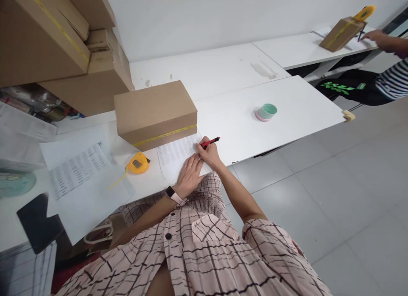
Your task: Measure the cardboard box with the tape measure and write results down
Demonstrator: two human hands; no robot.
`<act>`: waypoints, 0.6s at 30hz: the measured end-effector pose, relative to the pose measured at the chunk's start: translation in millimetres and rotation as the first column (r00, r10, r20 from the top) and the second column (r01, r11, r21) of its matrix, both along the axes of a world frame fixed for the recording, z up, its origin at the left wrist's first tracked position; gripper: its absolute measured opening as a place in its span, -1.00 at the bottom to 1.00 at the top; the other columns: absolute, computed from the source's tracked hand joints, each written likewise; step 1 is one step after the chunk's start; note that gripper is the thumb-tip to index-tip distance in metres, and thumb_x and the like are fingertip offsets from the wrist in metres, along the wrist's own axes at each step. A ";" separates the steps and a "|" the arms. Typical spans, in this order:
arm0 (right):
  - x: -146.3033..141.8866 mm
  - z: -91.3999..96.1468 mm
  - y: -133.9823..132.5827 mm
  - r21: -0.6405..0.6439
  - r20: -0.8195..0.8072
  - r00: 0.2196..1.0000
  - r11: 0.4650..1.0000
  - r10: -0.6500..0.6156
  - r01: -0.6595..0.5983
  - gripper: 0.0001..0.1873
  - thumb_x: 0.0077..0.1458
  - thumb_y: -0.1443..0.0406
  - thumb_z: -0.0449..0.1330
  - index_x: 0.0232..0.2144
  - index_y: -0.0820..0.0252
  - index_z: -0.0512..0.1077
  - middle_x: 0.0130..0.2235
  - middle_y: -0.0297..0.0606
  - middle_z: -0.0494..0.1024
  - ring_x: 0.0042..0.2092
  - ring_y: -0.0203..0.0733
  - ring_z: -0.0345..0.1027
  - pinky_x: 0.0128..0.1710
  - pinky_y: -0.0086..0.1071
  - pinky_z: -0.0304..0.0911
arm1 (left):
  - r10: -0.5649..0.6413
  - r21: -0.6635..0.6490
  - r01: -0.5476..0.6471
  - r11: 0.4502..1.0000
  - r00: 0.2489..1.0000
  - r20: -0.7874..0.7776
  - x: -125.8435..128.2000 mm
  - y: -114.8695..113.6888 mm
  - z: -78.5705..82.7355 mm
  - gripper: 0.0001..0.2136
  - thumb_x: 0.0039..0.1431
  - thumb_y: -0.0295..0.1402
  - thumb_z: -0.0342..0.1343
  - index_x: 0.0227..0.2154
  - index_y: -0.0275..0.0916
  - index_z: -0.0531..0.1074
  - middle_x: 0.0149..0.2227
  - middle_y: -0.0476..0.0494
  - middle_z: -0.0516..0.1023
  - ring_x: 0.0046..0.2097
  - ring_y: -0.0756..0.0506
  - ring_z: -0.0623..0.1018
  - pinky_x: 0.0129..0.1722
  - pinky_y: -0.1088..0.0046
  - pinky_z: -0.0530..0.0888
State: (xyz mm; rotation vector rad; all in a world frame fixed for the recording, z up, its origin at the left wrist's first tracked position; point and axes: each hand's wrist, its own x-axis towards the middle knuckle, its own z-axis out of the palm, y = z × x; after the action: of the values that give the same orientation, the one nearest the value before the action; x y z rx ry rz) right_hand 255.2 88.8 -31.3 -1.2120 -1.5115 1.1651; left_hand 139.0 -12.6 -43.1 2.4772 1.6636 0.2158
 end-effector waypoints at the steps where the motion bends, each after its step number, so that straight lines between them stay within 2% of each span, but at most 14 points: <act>1: -0.2 -1.0 0.1 0.004 -0.006 1.000 1.000 -0.002 0.002 -0.73 0.09 0.11 0.25 -0.47 0.10 0.28 -0.53 -0.47 0.26 -0.49 -0.31 0.15 -0.46 -0.37 0.11 | 0.003 -0.003 -0.003 1.000 1.000 -0.006 0.4 0.4 0.7 -0.44 0.30 -0.36 0.05 0.32 -0.47 0.17 0.42 -0.50 0.13 0.44 -0.35 0.14 0.41 0.01 0.13; 7: -0.5 -7.1 1.0 0.027 -0.016 0.998 0.998 -0.060 0.060 -0.70 0.04 0.17 0.25 -0.55 0.10 0.20 -0.56 -0.48 0.23 -0.51 -0.33 0.14 -0.49 -0.38 0.08 | 0.007 0.031 -0.005 1.000 0.999 -0.043 0.5 0.4 2.6 -0.44 0.32 -0.33 0.05 0.32 -0.46 0.15 0.42 -0.48 0.12 0.45 -0.33 0.12 0.41 0.02 0.13; 13: 0.6 -7.9 0.8 0.015 0.002 1.000 1.000 -0.009 0.009 -0.73 0.05 0.21 0.23 -0.55 0.09 0.20 -0.60 -0.48 0.22 -0.54 -0.32 0.15 -0.50 -0.37 0.06 | 0.013 0.025 -0.012 1.000 0.997 -0.075 2.3 2.5 4.9 -0.43 0.30 -0.33 0.07 0.31 -0.47 0.17 0.40 -0.48 0.17 0.42 -0.34 0.18 0.40 0.06 0.14; 18: 0.8 -8.9 1.9 0.048 0.030 0.999 0.999 -0.017 0.015 -0.73 0.05 0.22 0.22 -0.56 0.10 0.20 -0.57 -0.47 0.21 -0.51 -0.33 0.10 -0.48 -0.37 0.05 | 0.015 0.047 -0.011 0.999 0.998 -0.069 2.0 2.5 4.0 -0.44 0.31 -0.33 0.06 0.30 -0.47 0.16 0.39 -0.48 0.18 0.42 -0.33 0.17 0.40 0.04 0.15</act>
State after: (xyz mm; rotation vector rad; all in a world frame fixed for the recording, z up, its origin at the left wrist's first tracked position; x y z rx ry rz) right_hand 255.9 90.7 -40.2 -1.2129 -1.5415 1.0986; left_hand 141.0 -10.1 -39.1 2.5359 1.7210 0.1742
